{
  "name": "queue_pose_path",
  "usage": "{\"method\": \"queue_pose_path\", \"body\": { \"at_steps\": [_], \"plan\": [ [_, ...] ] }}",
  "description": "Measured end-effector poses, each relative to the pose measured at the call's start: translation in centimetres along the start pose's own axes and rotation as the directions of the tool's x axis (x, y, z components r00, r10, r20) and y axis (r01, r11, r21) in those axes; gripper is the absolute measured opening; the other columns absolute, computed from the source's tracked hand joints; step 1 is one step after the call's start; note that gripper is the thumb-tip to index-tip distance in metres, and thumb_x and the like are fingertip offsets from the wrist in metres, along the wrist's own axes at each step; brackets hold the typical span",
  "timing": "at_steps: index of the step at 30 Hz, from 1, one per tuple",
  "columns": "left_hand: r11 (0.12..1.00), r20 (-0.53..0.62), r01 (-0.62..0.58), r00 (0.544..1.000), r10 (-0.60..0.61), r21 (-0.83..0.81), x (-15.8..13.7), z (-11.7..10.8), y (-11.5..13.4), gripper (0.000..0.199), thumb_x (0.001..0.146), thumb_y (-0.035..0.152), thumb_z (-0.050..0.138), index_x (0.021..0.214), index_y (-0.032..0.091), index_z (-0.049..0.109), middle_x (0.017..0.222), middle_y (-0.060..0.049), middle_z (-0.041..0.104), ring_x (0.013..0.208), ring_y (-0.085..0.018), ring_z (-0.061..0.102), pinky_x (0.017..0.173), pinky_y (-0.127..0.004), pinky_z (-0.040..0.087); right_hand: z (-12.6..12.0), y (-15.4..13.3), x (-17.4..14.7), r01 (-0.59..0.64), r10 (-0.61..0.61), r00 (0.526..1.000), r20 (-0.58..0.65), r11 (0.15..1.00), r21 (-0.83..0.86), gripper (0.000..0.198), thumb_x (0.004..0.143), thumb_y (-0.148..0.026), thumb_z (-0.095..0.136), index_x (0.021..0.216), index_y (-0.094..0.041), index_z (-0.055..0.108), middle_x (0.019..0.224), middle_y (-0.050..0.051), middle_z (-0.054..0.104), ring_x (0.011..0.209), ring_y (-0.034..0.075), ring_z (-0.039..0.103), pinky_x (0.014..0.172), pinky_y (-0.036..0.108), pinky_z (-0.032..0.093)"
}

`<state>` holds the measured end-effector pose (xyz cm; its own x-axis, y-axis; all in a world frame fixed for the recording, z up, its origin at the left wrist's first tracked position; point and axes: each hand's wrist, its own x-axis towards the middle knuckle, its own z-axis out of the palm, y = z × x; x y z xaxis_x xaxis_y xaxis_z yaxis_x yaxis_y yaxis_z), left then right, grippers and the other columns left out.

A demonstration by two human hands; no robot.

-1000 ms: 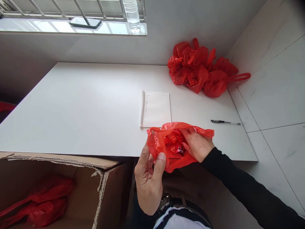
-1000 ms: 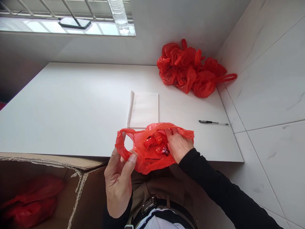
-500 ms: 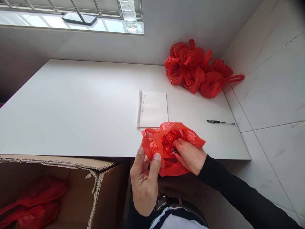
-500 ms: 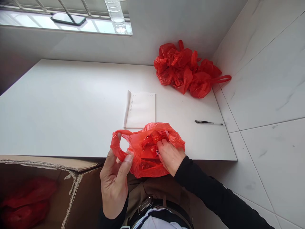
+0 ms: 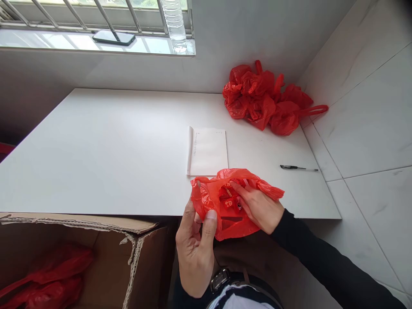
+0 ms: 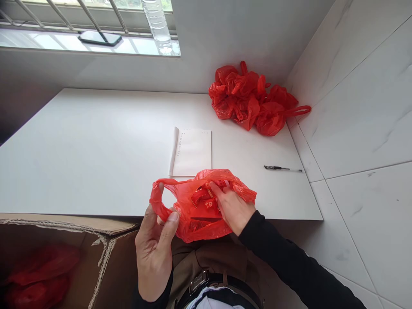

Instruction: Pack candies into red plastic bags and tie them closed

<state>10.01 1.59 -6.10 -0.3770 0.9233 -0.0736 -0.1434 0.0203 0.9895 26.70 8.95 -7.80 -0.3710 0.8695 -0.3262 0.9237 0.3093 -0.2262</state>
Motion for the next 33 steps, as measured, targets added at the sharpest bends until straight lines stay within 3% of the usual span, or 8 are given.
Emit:
{"method": "queue_pose_path", "body": {
  "at_steps": [4, 7, 11, 14, 18, 20, 25, 33],
  "plan": [
    [0.997, -0.032, -0.049, 0.998, 0.051, 0.055, -0.1, -0.5, 0.9, 0.045, 0.093, 0.028, 0.066, 0.137, 0.033, 0.06, 0.112, -0.002, 0.074, 0.095, -0.015, 0.069, 0.086, -0.021, 0.056, -1.8, 0.2, -3.0, 0.147, -0.102, 0.955, -0.279, 0.978, 0.145, 0.035, 0.104, -0.022, 0.043, 0.138, -0.027, 0.053, 0.117, 0.003, 0.067, 0.105, 0.021, 0.065, 0.087, 0.034, 0.055],
    [0.984, -0.066, -0.119, 0.99, 0.129, 0.131, 0.1, -0.9, 1.2, 0.043, 0.093, 0.028, 0.065, 0.135, 0.031, 0.06, 0.116, -0.004, 0.071, 0.102, -0.018, 0.067, 0.09, -0.026, 0.055, -3.4, 0.6, -5.2, 0.233, -0.086, 0.811, -0.578, 0.955, 0.185, 0.032, 0.103, -0.023, 0.051, 0.133, -0.03, 0.055, 0.12, 0.004, 0.062, 0.112, 0.02, 0.061, 0.099, 0.034, 0.05],
    [0.926, -0.039, -0.283, 0.953, 0.301, 0.249, 1.6, -0.9, 0.9, 0.056, 0.086, 0.025, 0.073, 0.139, 0.028, 0.055, 0.139, -0.01, 0.056, 0.127, -0.026, 0.055, 0.108, -0.039, 0.045, -3.9, 2.2, -5.3, -0.024, 0.099, 0.649, -0.754, 0.994, 0.109, 0.057, 0.096, -0.041, 0.062, 0.148, -0.027, 0.041, 0.144, 0.014, 0.044, 0.135, 0.034, 0.043, 0.113, 0.054, 0.034],
    [0.955, 0.061, -0.231, 0.973, 0.224, 0.184, 3.1, -0.6, 0.9, 0.079, 0.084, 0.029, 0.075, 0.152, 0.032, 0.036, 0.15, -0.011, 0.047, 0.137, -0.028, 0.047, 0.112, -0.043, 0.041, -3.7, 3.7, -4.0, -0.063, 0.208, 0.713, -0.67, 0.97, 0.235, 0.091, 0.09, -0.059, 0.064, 0.158, -0.017, 0.02, 0.144, 0.019, 0.047, 0.135, 0.039, 0.042, 0.11, 0.058, 0.035],
    [0.982, 0.256, -0.082, 0.966, 0.037, 0.168, 3.3, -0.6, 1.7, 0.057, 0.093, 0.036, 0.064, 0.147, 0.029, 0.046, 0.135, -0.01, 0.06, 0.124, -0.026, 0.058, 0.103, -0.037, 0.048, -4.3, 4.3, -4.3, 0.041, 0.236, 0.809, -0.538, 0.891, 0.453, 0.037, 0.097, -0.049, 0.057, 0.126, -0.027, 0.062, 0.111, 0.005, 0.068, 0.109, 0.027, 0.063, 0.099, 0.045, 0.048],
    [0.96, 0.294, -0.129, 0.954, 0.053, 0.247, 2.6, -0.7, 2.0, 0.041, 0.095, 0.033, 0.061, 0.135, 0.028, 0.059, 0.121, -0.007, 0.064, 0.115, -0.022, 0.06, 0.1, -0.033, 0.047, -4.8, 4.1, -5.4, 0.127, 0.182, 0.795, -0.579, 0.883, 0.452, 0.019, 0.1, -0.04, 0.056, 0.109, -0.029, 0.068, 0.113, 0.002, 0.068, 0.113, 0.025, 0.061, 0.102, 0.042, 0.047],
    [0.923, 0.272, -0.265, 0.943, 0.189, 0.278, 1.2, -1.3, 2.5, 0.009, 0.094, 0.025, 0.061, 0.098, 0.025, 0.068, 0.096, -0.002, 0.059, 0.093, -0.016, 0.058, 0.086, -0.027, 0.047, -5.2, 3.8, -7.9, 0.264, 0.148, 0.74, -0.656, 0.834, 0.485, 0.019, 0.098, -0.033, 0.058, 0.114, -0.033, 0.067, 0.12, 0.002, 0.061, 0.117, 0.024, 0.057, 0.103, 0.044, 0.045],
    [0.961, 0.17, -0.256, 0.948, 0.271, -0.103, 1.9, -0.4, 5.0, 0.035, 0.103, 0.03, 0.044, 0.08, 0.023, 0.07, 0.122, -0.005, 0.064, 0.128, -0.025, 0.054, 0.105, -0.039, 0.043, -7.0, 2.7, -8.6, 0.224, 0.326, 0.659, -0.678, 0.775, 0.591, 0.014, 0.099, -0.037, 0.055, 0.104, -0.034, 0.068, 0.1, 0.001, 0.065, 0.092, 0.021, 0.065, 0.076, 0.034, 0.055]
  ]
}}
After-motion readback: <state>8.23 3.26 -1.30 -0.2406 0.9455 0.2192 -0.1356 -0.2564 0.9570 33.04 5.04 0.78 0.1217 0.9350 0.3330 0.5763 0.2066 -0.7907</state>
